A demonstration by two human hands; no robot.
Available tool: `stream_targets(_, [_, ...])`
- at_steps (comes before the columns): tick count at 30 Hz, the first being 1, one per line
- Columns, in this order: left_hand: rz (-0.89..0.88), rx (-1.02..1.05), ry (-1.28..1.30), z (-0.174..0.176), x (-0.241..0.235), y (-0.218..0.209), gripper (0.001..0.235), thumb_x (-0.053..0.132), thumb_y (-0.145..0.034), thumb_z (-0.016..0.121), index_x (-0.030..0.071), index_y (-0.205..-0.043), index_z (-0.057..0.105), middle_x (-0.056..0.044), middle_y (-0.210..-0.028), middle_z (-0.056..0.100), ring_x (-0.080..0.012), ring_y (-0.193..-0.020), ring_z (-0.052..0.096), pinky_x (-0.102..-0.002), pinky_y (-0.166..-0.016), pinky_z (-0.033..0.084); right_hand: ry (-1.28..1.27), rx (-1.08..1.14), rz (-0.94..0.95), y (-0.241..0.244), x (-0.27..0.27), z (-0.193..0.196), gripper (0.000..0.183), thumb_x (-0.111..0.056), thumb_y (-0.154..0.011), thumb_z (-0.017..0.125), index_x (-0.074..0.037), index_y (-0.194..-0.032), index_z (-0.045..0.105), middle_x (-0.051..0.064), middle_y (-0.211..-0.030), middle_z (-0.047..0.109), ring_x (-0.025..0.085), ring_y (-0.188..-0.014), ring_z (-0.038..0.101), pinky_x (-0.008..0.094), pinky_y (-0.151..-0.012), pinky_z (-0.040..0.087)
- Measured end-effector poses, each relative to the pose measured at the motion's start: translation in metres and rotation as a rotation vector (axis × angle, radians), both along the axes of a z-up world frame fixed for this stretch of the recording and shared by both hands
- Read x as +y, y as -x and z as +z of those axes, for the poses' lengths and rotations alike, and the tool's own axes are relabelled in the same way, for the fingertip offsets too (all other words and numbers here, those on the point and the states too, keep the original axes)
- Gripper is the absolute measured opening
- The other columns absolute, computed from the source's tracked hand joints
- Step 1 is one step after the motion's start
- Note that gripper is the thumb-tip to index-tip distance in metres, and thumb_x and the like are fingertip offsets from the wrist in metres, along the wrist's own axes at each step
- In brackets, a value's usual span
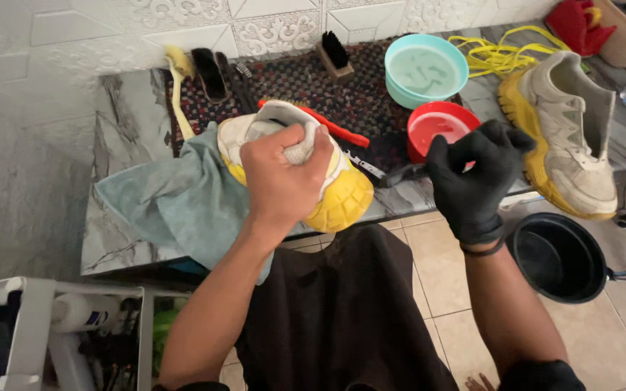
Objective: The person cleans a white and yellow sneaker using a cloth and a brush. They wipe the shoe's surface, dip the brush into a red bowl of soapy water, and scrub the shoe's interior and exterior. The person repeatedly wipes the shoe with a cloth and rotates it to access different areas.
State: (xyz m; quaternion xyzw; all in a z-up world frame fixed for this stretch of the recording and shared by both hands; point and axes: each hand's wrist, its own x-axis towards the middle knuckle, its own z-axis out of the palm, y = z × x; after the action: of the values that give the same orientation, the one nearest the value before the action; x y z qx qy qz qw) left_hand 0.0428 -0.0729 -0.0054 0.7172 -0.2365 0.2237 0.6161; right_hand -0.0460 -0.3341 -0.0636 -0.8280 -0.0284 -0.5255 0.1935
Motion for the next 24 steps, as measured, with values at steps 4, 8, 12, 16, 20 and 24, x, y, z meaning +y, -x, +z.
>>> stream_targets(4, [-0.017,0.01,0.026,0.002,0.001,-0.001,0.047,0.013,-0.084,0.071,0.018,-0.048,0.041,0.003,-0.037,0.031,-0.004,-0.044,0.035,-0.025,-0.043,0.026,-0.062,-0.005,0.002,-0.006,0.0,0.012,0.043,-0.004,-0.09,0.091,-0.012,-0.063,0.059,0.006,-0.062,0.052,0.036,-0.071,0.059,0.039,-0.1,0.038])
stream_targets(8, [-0.054,0.02,0.064,0.004,0.01,0.005,0.048,0.01,-0.084,0.071,0.017,-0.049,0.039,0.006,-0.039,0.03,-0.0012,-0.05,0.032,-0.024,-0.044,0.027,-0.155,0.0,0.021,-0.009,0.014,0.015,0.043,-0.002,-0.096,0.091,-0.011,-0.066,0.061,0.004,-0.055,0.055,0.032,-0.064,0.063,0.032,-0.101,0.046])
stream_targets(12, [-0.035,-0.005,0.076,-0.001,0.01,0.003,0.048,0.008,-0.085,0.071,0.015,-0.048,0.041,0.003,-0.037,0.032,-0.003,-0.045,0.033,-0.024,-0.044,0.028,-0.223,0.069,-0.006,0.005,0.03,-0.033,0.037,-0.014,-0.09,0.09,-0.01,-0.069,0.059,0.013,-0.071,0.064,0.038,-0.079,0.067,0.028,-0.12,0.025])
stream_targets(16, [-0.014,-0.047,0.022,-0.003,0.032,0.008,0.047,0.006,-0.086,0.071,0.015,-0.051,0.041,0.0,-0.04,0.031,-0.0035,-0.048,0.033,-0.025,-0.045,0.03,-0.242,0.065,0.046,-0.01,0.031,-0.005,0.04,-0.006,-0.095,0.083,-0.01,-0.068,0.054,0.007,-0.063,0.057,0.033,-0.072,0.062,0.031,-0.102,0.038])
stream_targets(20, [0.033,-0.049,0.103,-0.012,0.04,0.006,0.051,0.008,-0.086,0.072,0.014,-0.051,0.035,0.0,-0.039,0.027,-0.0032,-0.052,0.03,-0.026,-0.044,0.03,-0.249,0.126,0.154,0.015,0.096,0.026,0.043,-0.013,-0.083,0.084,-0.015,-0.057,0.049,0.002,-0.05,0.048,0.032,-0.056,0.056,0.036,-0.098,0.04])
stream_targets(24, [0.013,-0.085,0.093,-0.008,0.055,0.01,0.054,0.007,-0.093,0.067,0.016,-0.052,0.033,0.005,-0.042,0.021,-0.0009,-0.049,0.028,-0.021,-0.045,0.026,-0.216,-0.005,0.178,-0.028,0.046,-0.002,0.052,-0.005,-0.092,0.084,-0.016,-0.058,0.047,0.0,-0.05,0.051,0.028,-0.056,0.055,0.029,-0.084,0.042])
